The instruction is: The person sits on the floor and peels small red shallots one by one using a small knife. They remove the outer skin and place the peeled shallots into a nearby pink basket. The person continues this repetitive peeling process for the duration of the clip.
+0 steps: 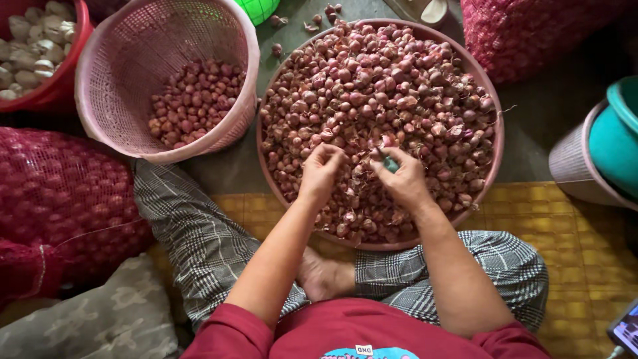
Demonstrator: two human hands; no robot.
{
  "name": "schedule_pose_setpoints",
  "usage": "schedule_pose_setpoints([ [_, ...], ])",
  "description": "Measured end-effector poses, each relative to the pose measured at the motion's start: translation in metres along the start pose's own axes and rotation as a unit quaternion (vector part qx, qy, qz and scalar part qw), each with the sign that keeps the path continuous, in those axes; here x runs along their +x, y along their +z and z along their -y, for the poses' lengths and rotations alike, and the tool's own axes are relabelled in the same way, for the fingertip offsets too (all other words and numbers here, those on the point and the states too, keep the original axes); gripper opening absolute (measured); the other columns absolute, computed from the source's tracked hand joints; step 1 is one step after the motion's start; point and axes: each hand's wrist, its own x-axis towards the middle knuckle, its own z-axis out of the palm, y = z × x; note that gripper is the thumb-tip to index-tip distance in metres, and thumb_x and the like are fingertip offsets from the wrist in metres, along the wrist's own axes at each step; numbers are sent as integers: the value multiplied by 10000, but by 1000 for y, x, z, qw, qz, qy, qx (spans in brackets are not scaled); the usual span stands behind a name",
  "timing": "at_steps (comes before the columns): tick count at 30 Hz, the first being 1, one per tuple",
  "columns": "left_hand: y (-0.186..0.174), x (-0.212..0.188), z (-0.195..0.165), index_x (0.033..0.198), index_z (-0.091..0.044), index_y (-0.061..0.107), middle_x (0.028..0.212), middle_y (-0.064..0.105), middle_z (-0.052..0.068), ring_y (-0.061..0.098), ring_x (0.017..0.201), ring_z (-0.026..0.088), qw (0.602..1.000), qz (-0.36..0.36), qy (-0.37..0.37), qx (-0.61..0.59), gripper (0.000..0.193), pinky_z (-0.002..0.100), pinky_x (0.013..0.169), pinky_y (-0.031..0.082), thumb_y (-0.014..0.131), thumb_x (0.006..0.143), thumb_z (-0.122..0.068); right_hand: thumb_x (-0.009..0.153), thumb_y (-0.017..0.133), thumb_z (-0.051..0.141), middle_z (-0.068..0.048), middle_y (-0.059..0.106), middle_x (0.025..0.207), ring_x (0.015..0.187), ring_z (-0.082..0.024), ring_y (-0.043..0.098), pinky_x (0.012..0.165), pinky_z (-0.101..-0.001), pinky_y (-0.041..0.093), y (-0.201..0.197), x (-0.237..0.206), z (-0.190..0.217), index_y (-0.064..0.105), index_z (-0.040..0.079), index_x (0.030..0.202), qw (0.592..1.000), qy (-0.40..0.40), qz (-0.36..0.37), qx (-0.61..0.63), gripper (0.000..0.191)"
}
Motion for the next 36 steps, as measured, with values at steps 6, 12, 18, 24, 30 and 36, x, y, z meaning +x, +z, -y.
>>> schedule_pose_setpoints([
  [6,10,-8,-10,1051,-100,760,868,673,46,524,711,181,975,18,28,221,305,310,628,444,504,947,27,932,744,113,31,678,835,713,-34,576,619,-220,471,-7,3,-3,738,33,1092,999,26,-17,16,179],
  [12,32,-21,-14,971,-150,706,1007,659,106,645,950,358,716,103,370,584,261,450,787,550,685,779,26,904,768,112,22,702,836,728,-36,592,641,-221,503,-6,1,6,726,32,1075,999,-6,7,-46,194],
  [18,22,-9,-10,1153,-125,606,917,684,22,675,861,149,930,100,127,331,266,296,751,568,682,911,-46,857,780,97,12,688,896,774,-46,590,672,-226,513,-10,-4,23,714,71,1247,996,-8,77,-44,396],
  [24,11,-2,1,1171,-22,569,968,677,39,613,858,115,982,165,37,88,193,266,736,511,700,1049,-94,890,783,110,35,693,908,804,-25,595,700,-200,512,2,-6,19,721,54,1141,988,-3,153,14,265],
  [30,21,-24,8,1192,-22,666,1078,715,18,653,986,80,984,172,19,48,256,239,882,547,733,954,-91,950,787,150,16,671,835,736,-40,548,627,-205,444,-2,0,-3,698,28,953,996,5,60,60,151],
  [36,28,-24,8,1166,-39,669,1031,731,28,685,898,108,994,71,-59,-51,269,282,753,557,727,923,-138,1006,633,223,-7,669,936,822,-62,605,697,-214,497,-5,4,-3,569,124,1392,991,24,84,102,404],
])
